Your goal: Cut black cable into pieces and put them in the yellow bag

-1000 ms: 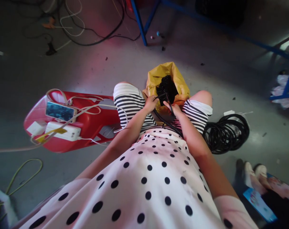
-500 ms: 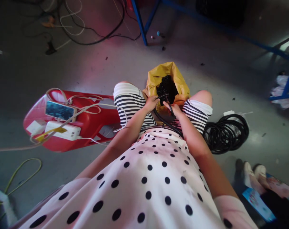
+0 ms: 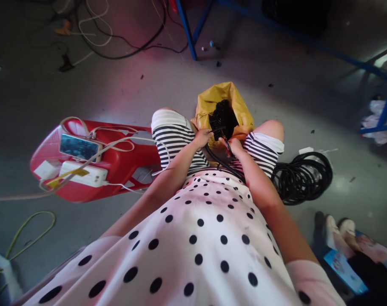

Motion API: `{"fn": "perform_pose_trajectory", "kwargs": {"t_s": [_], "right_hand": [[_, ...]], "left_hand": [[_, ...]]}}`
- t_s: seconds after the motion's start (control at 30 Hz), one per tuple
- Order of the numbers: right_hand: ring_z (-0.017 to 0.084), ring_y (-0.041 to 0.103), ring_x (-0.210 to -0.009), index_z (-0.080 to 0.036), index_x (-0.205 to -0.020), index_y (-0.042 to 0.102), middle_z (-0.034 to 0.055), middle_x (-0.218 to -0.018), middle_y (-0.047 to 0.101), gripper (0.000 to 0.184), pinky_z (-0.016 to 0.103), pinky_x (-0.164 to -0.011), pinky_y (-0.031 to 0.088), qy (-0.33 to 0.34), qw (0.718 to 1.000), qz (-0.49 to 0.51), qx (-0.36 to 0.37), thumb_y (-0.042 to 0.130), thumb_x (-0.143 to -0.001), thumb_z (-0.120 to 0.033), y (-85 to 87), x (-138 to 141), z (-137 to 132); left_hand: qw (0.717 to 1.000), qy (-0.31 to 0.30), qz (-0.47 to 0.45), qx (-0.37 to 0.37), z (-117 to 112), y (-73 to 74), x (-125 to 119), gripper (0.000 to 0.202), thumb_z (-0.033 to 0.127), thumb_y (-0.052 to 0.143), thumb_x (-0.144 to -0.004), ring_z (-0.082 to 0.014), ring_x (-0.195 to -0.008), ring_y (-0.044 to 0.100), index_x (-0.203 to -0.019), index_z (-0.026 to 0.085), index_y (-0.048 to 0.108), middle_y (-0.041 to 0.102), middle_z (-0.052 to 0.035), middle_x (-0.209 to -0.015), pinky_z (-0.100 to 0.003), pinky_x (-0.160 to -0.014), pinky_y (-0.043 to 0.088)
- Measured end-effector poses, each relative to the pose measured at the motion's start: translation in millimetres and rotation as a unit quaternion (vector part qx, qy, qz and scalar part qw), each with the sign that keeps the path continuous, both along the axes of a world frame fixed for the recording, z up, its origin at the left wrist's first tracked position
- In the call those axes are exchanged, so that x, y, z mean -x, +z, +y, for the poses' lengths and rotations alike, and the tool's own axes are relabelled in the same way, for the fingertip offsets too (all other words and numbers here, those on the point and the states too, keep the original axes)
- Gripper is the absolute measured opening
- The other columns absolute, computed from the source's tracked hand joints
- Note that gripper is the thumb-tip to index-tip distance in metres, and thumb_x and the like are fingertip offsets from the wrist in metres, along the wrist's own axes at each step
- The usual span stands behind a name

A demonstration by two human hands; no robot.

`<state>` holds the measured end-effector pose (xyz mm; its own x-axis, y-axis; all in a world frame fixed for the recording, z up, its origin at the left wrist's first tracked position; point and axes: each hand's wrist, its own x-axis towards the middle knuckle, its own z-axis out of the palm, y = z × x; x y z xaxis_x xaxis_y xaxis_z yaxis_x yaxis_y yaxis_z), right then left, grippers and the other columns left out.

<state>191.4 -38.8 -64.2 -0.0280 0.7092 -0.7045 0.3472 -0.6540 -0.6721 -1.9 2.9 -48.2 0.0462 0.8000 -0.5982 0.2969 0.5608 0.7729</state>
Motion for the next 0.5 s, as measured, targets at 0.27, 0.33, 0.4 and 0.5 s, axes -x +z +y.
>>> {"fn": "perform_pose_trajectory", "kwargs": {"t_s": [0.27,0.33,0.4,0.5], "right_hand": [[0.016,0.053,-0.036,-0.019,-0.077,0.066,0.0016,-0.046,0.060,0.057,0.026,-0.034,0.039,-0.018,1.000,-0.002,0.025,0.090,-0.085,-0.070,10.8,5.7,2.8],[0.016,0.056,-0.040,-0.019,-0.079,0.067,0.0036,-0.052,0.065,0.053,0.026,-0.037,0.043,-0.064,0.997,0.027,0.031,0.090,-0.088,-0.065,18.0,8.3,4.7],[0.016,0.060,-0.045,-0.019,-0.079,0.065,0.0049,-0.058,0.069,0.047,0.025,-0.042,0.048,-0.124,0.990,0.064,0.022,0.090,-0.090,-0.057,23.2,9.7,7.0],[0.014,0.062,-0.050,-0.020,-0.079,0.063,0.0022,-0.060,0.068,0.040,0.025,-0.051,0.055,-0.177,0.980,0.088,-0.007,0.091,-0.090,-0.046,25.1,9.7,10.1]], "left_hand": [[0.999,-0.029,0.022,0.000,-0.1,5.0,1.9,0.027,0.012,0.063,-0.100,-0.0121,-0.059,0.049,-0.074,0.018,0.060,0.052,0.0037,-0.064,-0.027,-0.065,0.042],[0.997,-0.059,-0.032,0.024,-3.0,8.6,1.4,0.020,0.011,0.067,-0.098,-0.0102,-0.054,0.048,-0.079,0.017,0.063,0.053,0.0050,-0.063,-0.025,-0.060,0.041],[0.988,-0.105,-0.105,0.053,-6.8,11.6,1.1,0.011,0.012,0.074,-0.096,-0.0093,-0.049,0.049,-0.088,0.016,0.066,0.055,0.0063,-0.061,-0.024,-0.056,0.041],[0.968,-0.158,-0.176,0.088,-11.3,14.4,2.0,0.013,0.015,0.079,-0.095,-0.0093,-0.045,0.051,-0.103,0.014,0.069,0.058,0.0070,-0.062,-0.023,-0.052,0.042]]}}
